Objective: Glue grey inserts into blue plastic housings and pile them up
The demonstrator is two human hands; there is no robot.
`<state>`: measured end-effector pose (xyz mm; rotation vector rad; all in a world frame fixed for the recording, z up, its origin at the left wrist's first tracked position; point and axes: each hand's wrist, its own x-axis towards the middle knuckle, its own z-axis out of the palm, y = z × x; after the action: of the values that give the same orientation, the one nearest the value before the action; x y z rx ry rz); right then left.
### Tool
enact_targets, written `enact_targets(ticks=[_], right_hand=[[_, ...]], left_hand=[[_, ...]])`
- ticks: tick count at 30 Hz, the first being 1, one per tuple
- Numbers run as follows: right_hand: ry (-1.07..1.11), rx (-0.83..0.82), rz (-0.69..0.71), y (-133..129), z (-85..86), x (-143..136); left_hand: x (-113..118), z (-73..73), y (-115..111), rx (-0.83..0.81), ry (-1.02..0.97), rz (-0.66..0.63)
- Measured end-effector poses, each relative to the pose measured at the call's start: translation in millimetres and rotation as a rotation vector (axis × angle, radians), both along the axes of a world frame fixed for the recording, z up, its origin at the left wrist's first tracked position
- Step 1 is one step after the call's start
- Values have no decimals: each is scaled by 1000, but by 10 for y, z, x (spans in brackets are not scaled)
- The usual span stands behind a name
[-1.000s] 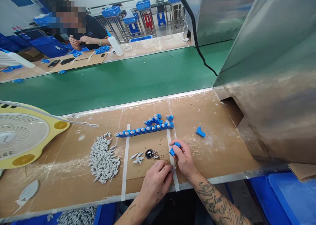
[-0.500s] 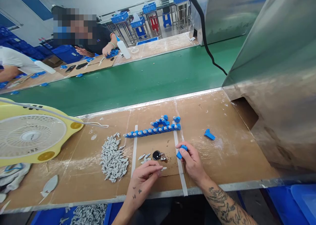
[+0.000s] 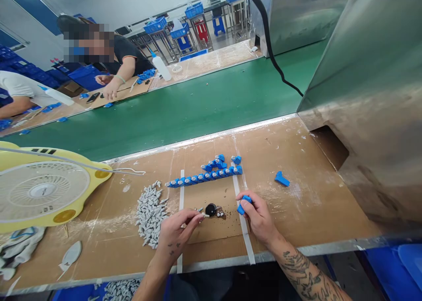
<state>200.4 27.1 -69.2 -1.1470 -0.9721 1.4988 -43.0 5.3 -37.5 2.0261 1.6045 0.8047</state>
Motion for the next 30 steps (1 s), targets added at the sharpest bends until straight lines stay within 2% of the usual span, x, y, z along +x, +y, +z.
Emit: enact_targets(ticks=[3, 7, 13, 17, 21, 25, 30], right_hand=[[-7, -5, -10, 0, 1, -2], [-10, -4, -10, -9, 2, -2], [-26, 9, 2, -14, 15, 0], [-47, 8, 10, -12, 17, -2], [-40, -14, -16, 0, 42, -6], [-9, -67, -43, 8, 102, -55], [189, -254, -102, -32, 205, -252]], left_hand=[[-87, -56, 74, 75, 113, -42], [-126, -12, 119, 95, 249, -186], [-72, 51, 128, 260, 325, -291], [-43, 70, 130, 307, 347, -326], [-22, 116, 140, 344, 336, -318], [64, 210, 123, 430, 261, -251], [296, 284, 5, 536, 104, -107]])
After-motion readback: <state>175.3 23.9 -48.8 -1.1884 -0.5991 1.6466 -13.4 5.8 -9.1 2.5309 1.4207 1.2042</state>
